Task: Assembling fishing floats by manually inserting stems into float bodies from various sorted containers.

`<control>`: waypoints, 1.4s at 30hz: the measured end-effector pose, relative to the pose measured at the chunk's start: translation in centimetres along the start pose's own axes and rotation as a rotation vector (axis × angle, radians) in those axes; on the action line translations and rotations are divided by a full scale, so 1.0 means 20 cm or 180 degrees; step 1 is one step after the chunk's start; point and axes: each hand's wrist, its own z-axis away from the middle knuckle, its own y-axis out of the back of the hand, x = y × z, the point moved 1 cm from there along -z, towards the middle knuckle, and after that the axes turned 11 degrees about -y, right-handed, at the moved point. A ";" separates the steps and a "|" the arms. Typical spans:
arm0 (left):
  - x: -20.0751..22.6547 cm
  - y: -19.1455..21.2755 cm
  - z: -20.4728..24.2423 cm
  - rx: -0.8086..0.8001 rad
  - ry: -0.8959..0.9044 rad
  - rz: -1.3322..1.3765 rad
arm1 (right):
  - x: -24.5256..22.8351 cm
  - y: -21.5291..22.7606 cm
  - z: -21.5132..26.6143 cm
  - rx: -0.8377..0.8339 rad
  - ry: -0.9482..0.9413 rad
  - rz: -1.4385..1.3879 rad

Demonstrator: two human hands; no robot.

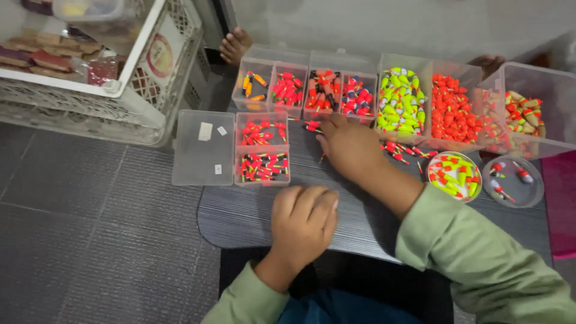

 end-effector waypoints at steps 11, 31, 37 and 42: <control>-0.27 0.13 0.13 -0.0121 0.0021 -0.0865 | -0.08 0.22 0.20 -0.0153 -0.0086 -0.0519; -0.07 0.00 0.08 -0.1599 0.1265 0.1381 | 0.01 0.12 0.47 0.0809 0.1462 -0.1360; -0.07 0.05 0.01 -0.1378 0.1457 0.1729 | 0.01 0.10 0.49 0.0596 0.1144 -0.1555; -0.06 0.02 0.01 -0.1478 0.1475 0.1677 | 0.01 0.17 0.48 0.0457 0.1006 -0.1617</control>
